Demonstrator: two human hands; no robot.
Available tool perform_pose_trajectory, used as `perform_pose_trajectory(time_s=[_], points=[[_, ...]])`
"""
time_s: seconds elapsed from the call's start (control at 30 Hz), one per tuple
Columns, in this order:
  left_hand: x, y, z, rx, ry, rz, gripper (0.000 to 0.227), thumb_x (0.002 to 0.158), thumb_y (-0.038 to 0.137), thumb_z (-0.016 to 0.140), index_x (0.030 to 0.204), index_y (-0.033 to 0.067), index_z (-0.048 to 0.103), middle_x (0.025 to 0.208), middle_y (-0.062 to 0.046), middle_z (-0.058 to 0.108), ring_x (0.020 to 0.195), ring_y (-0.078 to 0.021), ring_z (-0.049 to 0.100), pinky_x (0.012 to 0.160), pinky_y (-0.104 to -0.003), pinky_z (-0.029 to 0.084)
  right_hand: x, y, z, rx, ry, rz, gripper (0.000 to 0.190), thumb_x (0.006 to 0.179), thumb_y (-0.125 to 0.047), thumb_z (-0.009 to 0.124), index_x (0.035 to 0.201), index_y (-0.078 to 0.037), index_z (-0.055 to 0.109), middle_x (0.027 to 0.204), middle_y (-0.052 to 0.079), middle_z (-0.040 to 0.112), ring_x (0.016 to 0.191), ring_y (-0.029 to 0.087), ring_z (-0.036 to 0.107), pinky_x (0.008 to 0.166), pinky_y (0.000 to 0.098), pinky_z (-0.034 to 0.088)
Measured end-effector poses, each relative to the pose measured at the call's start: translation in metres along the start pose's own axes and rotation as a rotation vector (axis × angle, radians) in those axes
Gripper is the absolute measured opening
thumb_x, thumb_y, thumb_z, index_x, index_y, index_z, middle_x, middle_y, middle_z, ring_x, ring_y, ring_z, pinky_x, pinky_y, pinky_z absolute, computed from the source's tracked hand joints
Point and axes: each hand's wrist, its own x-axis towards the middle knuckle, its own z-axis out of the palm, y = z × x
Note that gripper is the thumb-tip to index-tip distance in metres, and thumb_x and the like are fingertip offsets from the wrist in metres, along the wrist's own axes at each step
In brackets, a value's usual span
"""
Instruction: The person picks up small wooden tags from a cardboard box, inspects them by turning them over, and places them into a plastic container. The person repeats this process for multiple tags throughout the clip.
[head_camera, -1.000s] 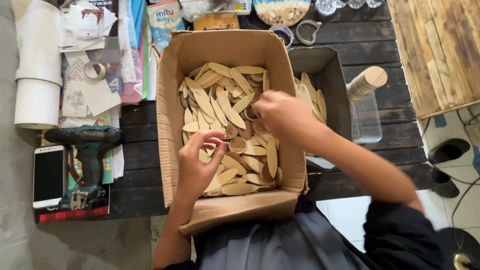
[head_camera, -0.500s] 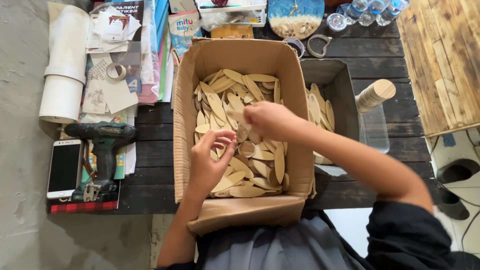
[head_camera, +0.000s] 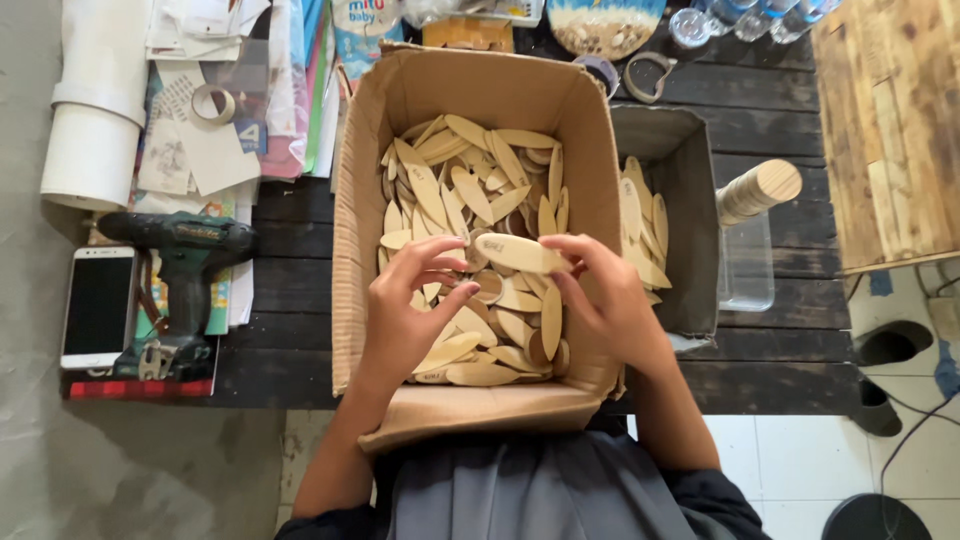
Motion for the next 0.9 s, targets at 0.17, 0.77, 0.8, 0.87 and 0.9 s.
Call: perform_pose_trajectory(time_s=[0.17, 0.77, 0.8, 0.87, 0.9], points=[[0.001, -0.001, 0.000, 0.007, -0.006, 0.008, 0.033, 0.081, 0.001, 0.085, 0.112, 0.0040, 0.074, 0.103, -0.009, 0.072, 0.087, -0.0234, 0.077, 0.075, -0.030, 0.065, 0.005, -0.013, -0.001, -0.088, -0.043, -0.068, 0.034, 0.100, -0.009, 0.058, 0.134, -0.011, 0.066, 0.094, 0.007, 0.065, 0.072, 0.024, 0.065, 0.074, 0.0381, 0.058], [0.001, -0.003, -0.002, 0.185, -0.019, 0.056, 0.020, 0.083, 0.008, 0.084, 0.100, 0.0165, 0.078, 0.093, 0.001, 0.076, 0.079, -0.0148, 0.076, 0.070, -0.028, 0.062, 0.001, -0.010, -0.002, -0.030, -0.021, -0.055, 0.033, 0.099, -0.009, 0.061, 0.132, -0.008, 0.067, 0.094, 0.009, 0.068, 0.070, 0.025, 0.064, 0.069, 0.0375, 0.056], [0.001, -0.002, -0.002, 0.198, -0.014, 0.056, 0.019, 0.082, 0.010, 0.085, 0.099, 0.0178, 0.078, 0.092, 0.003, 0.076, 0.078, -0.0137, 0.076, 0.070, -0.027, 0.061, 0.001, -0.010, -0.002, -0.027, -0.015, -0.051, 0.032, 0.099, -0.009, 0.062, 0.130, -0.007, 0.068, 0.093, 0.009, 0.067, 0.069, 0.025, 0.063, 0.069, 0.0366, 0.056], [0.003, 0.000, -0.003, 0.187, -0.014, 0.065, 0.020, 0.082, 0.008, 0.085, 0.098, 0.0178, 0.078, 0.091, 0.003, 0.076, 0.079, -0.0137, 0.075, 0.071, -0.026, 0.061, 0.000, -0.009, -0.002, -0.032, -0.010, -0.049, 0.031, 0.097, -0.010, 0.065, 0.127, -0.008, 0.069, 0.092, 0.008, 0.067, 0.070, 0.024, 0.063, 0.069, 0.0356, 0.056], [0.002, 0.001, -0.003, 0.178, -0.011, 0.072, 0.020, 0.081, 0.006, 0.085, 0.097, 0.0177, 0.079, 0.090, 0.002, 0.076, 0.079, -0.0137, 0.075, 0.071, -0.026, 0.060, 0.000, -0.008, -0.001, -0.034, -0.009, -0.049, 0.029, 0.096, -0.012, 0.067, 0.125, -0.008, 0.070, 0.090, 0.008, 0.067, 0.072, 0.023, 0.063, 0.070, 0.0346, 0.056]])
